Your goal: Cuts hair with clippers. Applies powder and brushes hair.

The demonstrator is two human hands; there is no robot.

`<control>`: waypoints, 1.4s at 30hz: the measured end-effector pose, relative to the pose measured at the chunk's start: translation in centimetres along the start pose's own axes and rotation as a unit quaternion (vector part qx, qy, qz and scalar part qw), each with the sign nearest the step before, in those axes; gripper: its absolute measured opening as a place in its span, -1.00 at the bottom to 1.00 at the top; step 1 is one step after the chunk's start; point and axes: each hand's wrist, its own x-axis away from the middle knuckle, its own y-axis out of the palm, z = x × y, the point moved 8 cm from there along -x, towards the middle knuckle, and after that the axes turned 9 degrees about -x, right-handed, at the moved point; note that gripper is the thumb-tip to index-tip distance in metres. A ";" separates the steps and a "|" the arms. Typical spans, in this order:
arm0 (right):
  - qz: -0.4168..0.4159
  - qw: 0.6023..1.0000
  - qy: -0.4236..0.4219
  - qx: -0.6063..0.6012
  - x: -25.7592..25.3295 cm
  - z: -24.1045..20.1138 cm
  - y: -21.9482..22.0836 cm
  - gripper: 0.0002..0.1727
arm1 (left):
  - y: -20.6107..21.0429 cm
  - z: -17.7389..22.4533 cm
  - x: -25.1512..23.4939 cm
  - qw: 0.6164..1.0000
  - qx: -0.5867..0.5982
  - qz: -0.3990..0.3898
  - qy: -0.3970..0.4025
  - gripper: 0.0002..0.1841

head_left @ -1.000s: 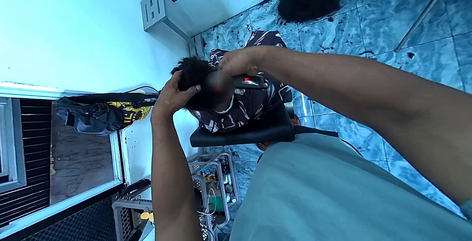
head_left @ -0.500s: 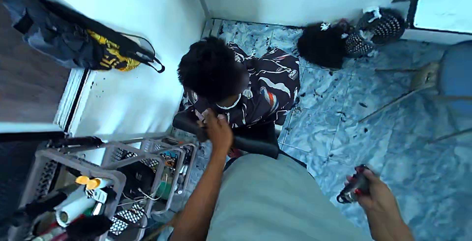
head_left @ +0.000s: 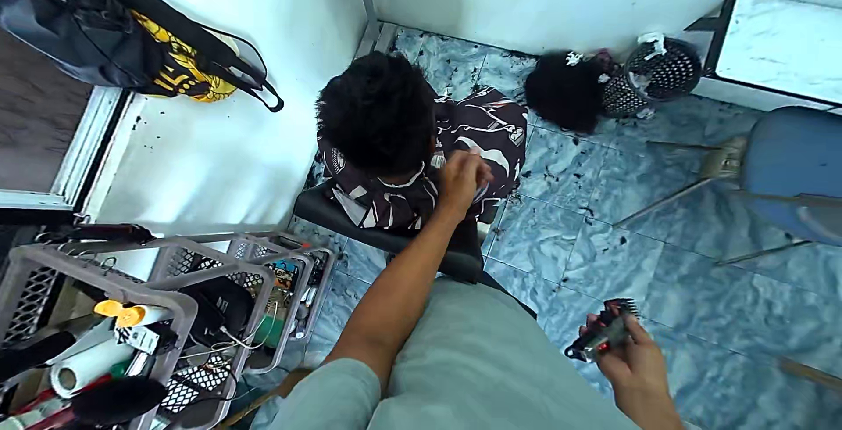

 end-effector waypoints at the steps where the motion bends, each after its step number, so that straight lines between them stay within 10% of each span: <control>1: -0.005 1.000 0.006 -0.004 0.1 -0.1 0.2 -0.64 | 1.8 0.3 0.4 0.994 -0.016 -0.105 -0.025 -0.55; 3: -0.027 1.000 0.008 0.010 0.3 -0.6 1.0 -0.59 | 1.0 2.0 3.5 0.969 -0.206 -0.139 0.002 -0.57; 8: -0.077 0.989 -0.023 0.126 -0.2 -1.2 2.7 -0.75 | -5.6 2.0 4.7 0.917 -0.376 0.113 0.078 -0.58; 12: -0.065 0.968 -0.070 0.231 0.8 -1.4 4.9 -0.68 | -0.1 0.8 6.5 0.921 -0.308 -0.226 -0.075 -0.44; 16: -0.175 0.895 -0.119 0.392 3.0 -0.4 9.8 -0.48 | -4.3 1.4 5.7 0.913 -0.394 0.023 0.106 -0.58; 19: -0.259 0.846 -0.121 0.451 4.5 2.2 14.3 -0.33 | -2.3 1.9 3.8 0.920 -0.308 -0.124 0.209 -0.69; 21: -0.329 0.819 -0.119 0.455 6.1 4.3 17.8 -0.26 | -1.0 6.2 5.6 0.904 -0.247 -0.258 0.235 -0.75; 24: -0.420 0.809 -0.073 0.404 8.8 8.8 23.6 -0.49 | -7.1 17.9 6.3 0.886 -0.297 -0.109 0.340 -0.76; 30: -0.476 0.771 -0.045 0.421 12.2 16.9 34.7 -0.47 | -13.3 18.7 -4.4 0.674 -0.705 -0.204 0.083 -0.12; 42: -0.464 0.788 -0.099 0.392 11.4 17.7 39.3 -0.47 | -14.6 16.5 -7.9 0.713 -0.655 -0.227 0.106 -0.25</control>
